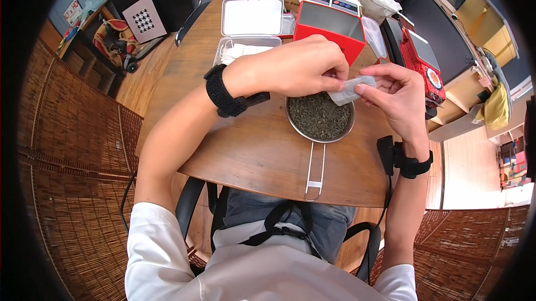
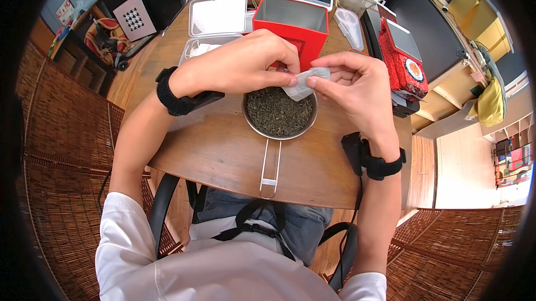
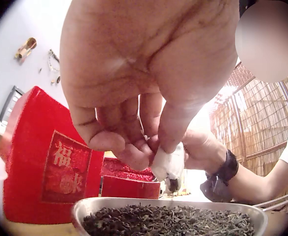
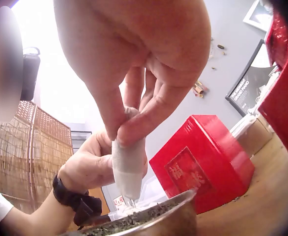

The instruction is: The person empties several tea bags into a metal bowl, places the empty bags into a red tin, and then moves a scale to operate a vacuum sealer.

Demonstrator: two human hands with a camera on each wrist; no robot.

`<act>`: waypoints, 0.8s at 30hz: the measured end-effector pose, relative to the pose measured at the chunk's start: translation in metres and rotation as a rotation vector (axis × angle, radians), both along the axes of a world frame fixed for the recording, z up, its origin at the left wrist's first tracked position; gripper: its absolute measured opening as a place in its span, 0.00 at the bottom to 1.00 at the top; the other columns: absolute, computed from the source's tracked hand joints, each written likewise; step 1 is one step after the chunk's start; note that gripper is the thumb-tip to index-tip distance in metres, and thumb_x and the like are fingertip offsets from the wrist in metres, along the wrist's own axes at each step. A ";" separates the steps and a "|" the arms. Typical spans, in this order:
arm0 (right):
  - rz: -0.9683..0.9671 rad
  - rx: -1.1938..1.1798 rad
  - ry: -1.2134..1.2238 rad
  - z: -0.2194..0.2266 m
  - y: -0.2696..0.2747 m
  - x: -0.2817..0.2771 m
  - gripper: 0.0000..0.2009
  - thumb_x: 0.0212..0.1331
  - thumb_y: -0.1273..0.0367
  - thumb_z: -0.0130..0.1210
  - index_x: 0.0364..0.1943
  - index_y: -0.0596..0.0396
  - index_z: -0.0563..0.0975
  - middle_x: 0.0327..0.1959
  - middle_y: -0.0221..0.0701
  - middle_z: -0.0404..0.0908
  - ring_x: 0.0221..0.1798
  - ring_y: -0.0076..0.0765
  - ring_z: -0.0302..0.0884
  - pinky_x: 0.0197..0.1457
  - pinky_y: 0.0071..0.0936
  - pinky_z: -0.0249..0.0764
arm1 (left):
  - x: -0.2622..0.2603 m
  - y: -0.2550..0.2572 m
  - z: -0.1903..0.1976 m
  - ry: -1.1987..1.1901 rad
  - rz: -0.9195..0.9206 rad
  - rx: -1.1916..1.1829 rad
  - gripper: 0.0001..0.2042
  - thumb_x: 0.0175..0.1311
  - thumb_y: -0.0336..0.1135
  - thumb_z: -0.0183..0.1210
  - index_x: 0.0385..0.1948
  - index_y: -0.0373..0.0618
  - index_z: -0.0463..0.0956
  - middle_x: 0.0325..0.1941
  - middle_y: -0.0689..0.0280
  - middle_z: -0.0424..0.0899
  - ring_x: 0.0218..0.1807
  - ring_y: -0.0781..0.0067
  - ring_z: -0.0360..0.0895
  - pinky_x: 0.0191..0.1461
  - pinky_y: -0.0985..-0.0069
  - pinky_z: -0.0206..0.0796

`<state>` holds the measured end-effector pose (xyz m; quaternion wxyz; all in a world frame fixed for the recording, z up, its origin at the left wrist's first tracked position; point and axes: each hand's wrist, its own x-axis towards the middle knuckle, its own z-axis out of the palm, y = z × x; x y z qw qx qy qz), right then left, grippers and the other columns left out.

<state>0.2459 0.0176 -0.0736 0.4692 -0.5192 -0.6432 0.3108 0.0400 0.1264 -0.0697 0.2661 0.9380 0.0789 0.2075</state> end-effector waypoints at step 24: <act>-0.141 0.172 -0.122 -0.016 0.010 -0.006 0.12 0.50 0.73 0.74 0.34 0.62 0.82 0.26 0.25 0.83 0.26 0.10 0.75 0.29 0.10 0.72 | 0.002 0.003 -0.003 -0.069 0.082 0.069 0.13 0.68 0.37 0.59 0.32 0.33 0.81 0.28 0.54 0.81 0.32 0.58 0.78 0.40 0.66 0.69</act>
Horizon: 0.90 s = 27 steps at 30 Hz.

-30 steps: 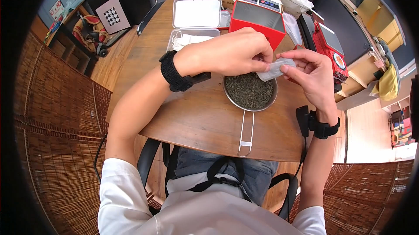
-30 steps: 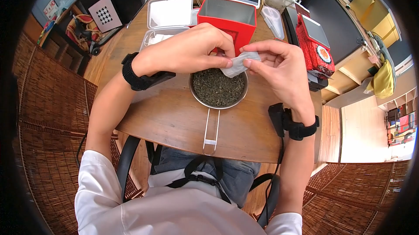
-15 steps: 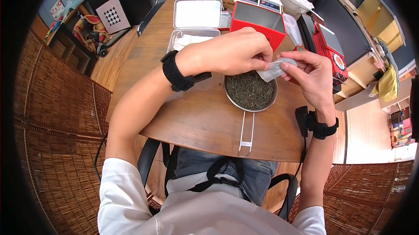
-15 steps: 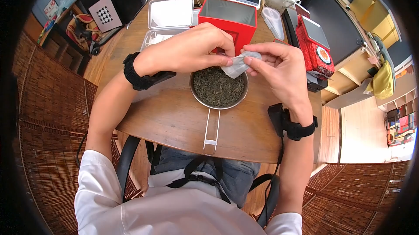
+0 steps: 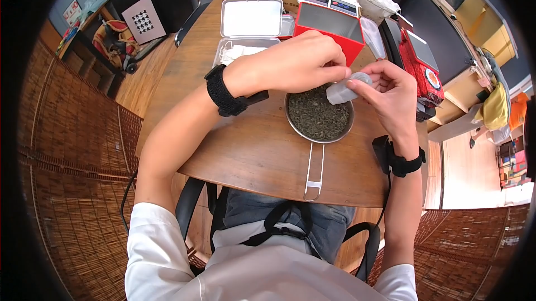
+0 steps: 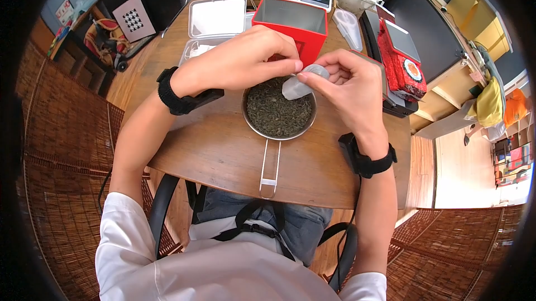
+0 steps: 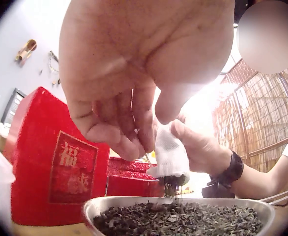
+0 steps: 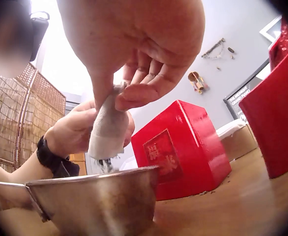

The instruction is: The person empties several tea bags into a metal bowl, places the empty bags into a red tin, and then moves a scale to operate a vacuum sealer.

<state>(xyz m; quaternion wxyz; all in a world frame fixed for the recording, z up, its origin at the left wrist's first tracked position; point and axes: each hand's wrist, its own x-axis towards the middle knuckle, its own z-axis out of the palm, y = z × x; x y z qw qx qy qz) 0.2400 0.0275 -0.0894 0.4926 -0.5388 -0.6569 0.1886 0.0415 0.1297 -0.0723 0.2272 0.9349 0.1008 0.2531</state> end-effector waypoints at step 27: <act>0.133 -0.104 0.306 0.013 -0.006 -0.001 0.14 0.56 0.80 0.67 0.47 0.66 0.80 0.35 0.31 0.85 0.34 0.16 0.82 0.36 0.12 0.77 | -0.005 0.004 0.002 -0.001 -0.036 -0.032 0.10 0.68 0.35 0.58 0.36 0.36 0.78 0.27 0.60 0.80 0.30 0.68 0.75 0.37 0.72 0.67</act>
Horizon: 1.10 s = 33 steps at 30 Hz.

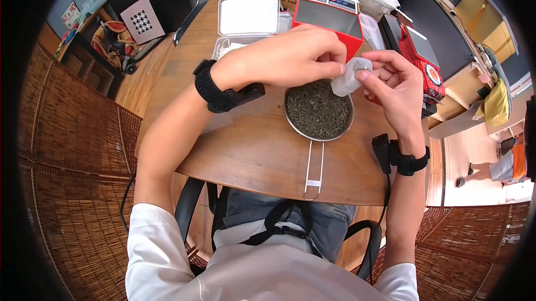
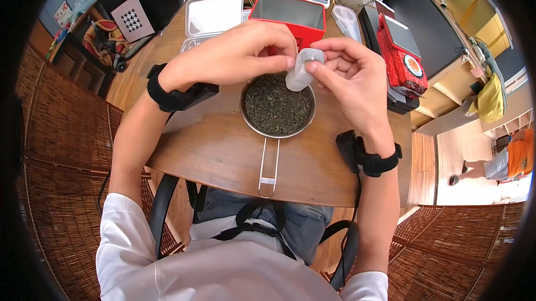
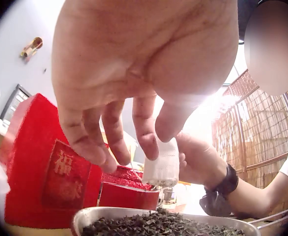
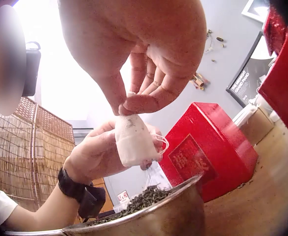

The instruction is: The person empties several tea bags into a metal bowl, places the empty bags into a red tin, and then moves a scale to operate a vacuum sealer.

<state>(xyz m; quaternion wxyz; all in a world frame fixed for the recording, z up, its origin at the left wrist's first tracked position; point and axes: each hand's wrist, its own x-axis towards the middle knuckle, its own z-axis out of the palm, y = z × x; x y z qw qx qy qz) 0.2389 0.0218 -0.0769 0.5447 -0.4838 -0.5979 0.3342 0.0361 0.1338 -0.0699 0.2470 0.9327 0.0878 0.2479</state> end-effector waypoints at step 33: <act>0.032 0.061 -0.013 -0.006 0.003 -0.003 0.06 0.66 0.75 0.60 0.41 0.66 0.81 0.28 0.30 0.84 0.29 0.19 0.80 0.32 0.16 0.76 | -0.008 -0.011 0.023 -0.042 0.068 0.018 0.08 0.61 0.31 0.65 0.35 0.35 0.81 0.29 0.61 0.84 0.30 0.70 0.80 0.38 0.74 0.73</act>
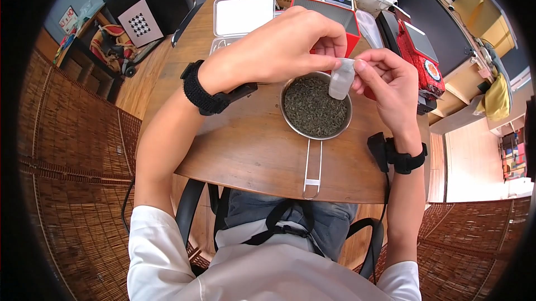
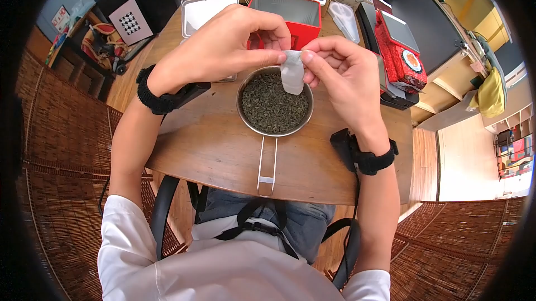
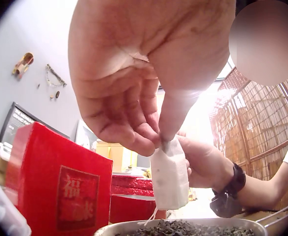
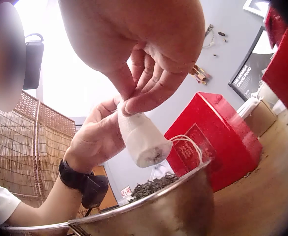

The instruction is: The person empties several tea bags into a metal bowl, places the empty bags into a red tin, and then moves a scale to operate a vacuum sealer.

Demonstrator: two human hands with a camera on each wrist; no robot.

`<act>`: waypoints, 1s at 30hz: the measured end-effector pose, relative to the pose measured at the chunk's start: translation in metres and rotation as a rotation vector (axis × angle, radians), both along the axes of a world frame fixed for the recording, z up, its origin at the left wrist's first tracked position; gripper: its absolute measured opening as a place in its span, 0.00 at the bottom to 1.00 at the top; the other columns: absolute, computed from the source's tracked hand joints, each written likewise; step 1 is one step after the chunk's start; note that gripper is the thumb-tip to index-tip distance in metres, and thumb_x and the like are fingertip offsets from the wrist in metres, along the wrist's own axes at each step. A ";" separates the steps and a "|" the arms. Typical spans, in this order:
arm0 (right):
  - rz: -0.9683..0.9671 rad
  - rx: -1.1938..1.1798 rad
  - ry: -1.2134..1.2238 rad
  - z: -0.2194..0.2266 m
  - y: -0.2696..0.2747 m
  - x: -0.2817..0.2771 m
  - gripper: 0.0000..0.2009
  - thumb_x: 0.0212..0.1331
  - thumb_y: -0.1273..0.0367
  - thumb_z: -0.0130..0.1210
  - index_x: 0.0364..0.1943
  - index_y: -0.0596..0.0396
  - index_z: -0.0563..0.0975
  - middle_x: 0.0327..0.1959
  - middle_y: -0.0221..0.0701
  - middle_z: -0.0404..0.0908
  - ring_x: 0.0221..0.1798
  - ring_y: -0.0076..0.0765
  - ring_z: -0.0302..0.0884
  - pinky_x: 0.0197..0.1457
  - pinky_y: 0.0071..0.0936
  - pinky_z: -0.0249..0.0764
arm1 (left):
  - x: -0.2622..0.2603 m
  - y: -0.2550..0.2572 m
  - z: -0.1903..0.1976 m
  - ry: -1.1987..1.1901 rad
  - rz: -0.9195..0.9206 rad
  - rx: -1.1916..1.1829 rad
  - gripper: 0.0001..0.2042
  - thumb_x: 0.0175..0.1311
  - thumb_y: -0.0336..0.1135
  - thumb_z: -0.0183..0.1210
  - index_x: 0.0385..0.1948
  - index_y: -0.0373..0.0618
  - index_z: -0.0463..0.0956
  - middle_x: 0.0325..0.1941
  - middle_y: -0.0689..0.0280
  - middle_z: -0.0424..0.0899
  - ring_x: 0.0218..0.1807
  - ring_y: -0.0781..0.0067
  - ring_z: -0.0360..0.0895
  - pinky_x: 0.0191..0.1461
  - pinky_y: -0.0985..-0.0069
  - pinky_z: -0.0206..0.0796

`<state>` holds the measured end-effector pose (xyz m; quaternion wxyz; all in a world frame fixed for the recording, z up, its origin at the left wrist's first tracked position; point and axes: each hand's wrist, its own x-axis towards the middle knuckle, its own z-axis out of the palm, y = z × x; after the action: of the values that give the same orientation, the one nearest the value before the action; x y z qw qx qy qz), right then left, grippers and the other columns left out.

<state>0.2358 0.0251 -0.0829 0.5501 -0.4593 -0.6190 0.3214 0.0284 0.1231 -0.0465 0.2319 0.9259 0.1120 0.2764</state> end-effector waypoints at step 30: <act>0.053 -0.016 0.035 -0.003 0.000 -0.005 0.05 0.68 0.73 0.58 0.42 0.62 0.78 0.30 0.26 0.82 0.30 0.16 0.78 0.34 0.15 0.74 | -0.001 0.002 -0.002 -0.084 -0.008 0.033 0.04 0.55 0.28 0.62 0.28 0.37 0.82 0.26 0.64 0.81 0.27 0.75 0.75 0.30 0.76 0.65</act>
<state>0.2313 0.0251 -0.0861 0.5486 -0.4414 -0.6186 0.3487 0.0277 0.1247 -0.0485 0.2224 0.9175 0.0937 0.3160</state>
